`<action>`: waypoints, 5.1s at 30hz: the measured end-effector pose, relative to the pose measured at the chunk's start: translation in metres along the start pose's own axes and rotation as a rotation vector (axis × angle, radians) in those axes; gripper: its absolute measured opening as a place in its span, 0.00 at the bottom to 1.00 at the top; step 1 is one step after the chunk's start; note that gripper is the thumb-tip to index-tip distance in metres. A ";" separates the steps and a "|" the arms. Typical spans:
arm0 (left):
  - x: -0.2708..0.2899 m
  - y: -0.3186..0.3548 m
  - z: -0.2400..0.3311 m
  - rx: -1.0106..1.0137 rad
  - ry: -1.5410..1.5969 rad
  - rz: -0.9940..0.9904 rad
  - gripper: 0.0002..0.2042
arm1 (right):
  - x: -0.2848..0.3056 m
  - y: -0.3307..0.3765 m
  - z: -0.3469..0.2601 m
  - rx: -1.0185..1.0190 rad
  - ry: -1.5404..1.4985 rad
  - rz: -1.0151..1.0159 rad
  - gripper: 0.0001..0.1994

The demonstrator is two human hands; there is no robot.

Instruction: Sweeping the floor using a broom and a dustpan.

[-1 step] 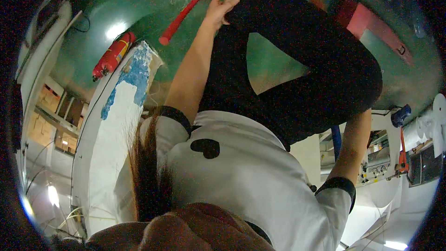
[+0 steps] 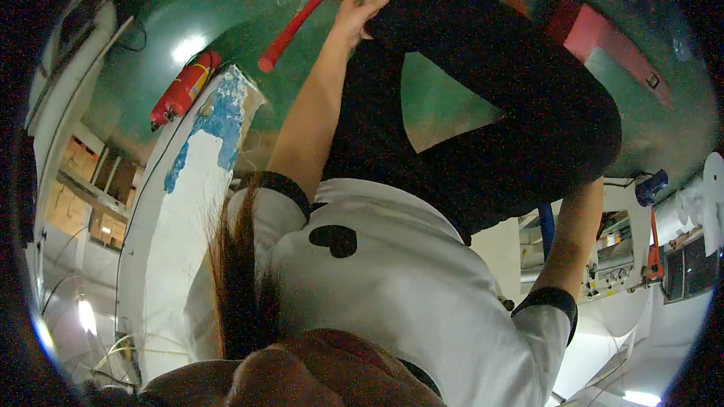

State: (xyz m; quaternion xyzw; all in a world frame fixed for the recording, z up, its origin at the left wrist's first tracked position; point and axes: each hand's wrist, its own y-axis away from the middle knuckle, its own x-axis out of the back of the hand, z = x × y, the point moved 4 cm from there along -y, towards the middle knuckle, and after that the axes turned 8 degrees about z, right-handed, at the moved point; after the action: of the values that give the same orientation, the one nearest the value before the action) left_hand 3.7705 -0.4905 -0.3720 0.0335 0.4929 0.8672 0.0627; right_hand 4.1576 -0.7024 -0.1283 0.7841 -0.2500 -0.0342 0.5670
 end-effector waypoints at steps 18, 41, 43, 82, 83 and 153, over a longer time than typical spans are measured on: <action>-0.007 0.008 0.015 -0.007 -0.122 0.008 0.45 | 0.011 0.009 0.030 -0.036 -0.029 0.001 0.25; -0.017 -0.001 0.011 0.060 -0.261 0.121 0.33 | 0.012 0.008 0.053 -0.076 -0.071 -0.007 0.25; -0.003 -0.030 -0.009 -0.003 -0.318 0.143 0.30 | 0.006 0.002 0.050 -0.068 -0.074 -0.028 0.25; 0.071 0.101 0.082 -0.129 0.143 0.509 0.22 | 0.122 -0.327 -0.258 0.596 1.037 0.445 0.21; 0.059 0.087 0.083 -0.120 0.187 0.448 0.22 | 0.165 -0.375 -0.261 0.410 1.013 0.435 0.15; 0.279 0.236 -0.160 -0.096 0.787 0.922 0.18 | -0.333 -0.009 -0.153 0.013 0.409 -0.329 0.16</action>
State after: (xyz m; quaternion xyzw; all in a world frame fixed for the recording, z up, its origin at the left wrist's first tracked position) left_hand 3.4577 -0.7067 -0.2520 -0.0825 0.3741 0.7737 -0.5046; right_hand 3.9214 -0.4234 -0.1586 0.8085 0.0006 0.0347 0.5875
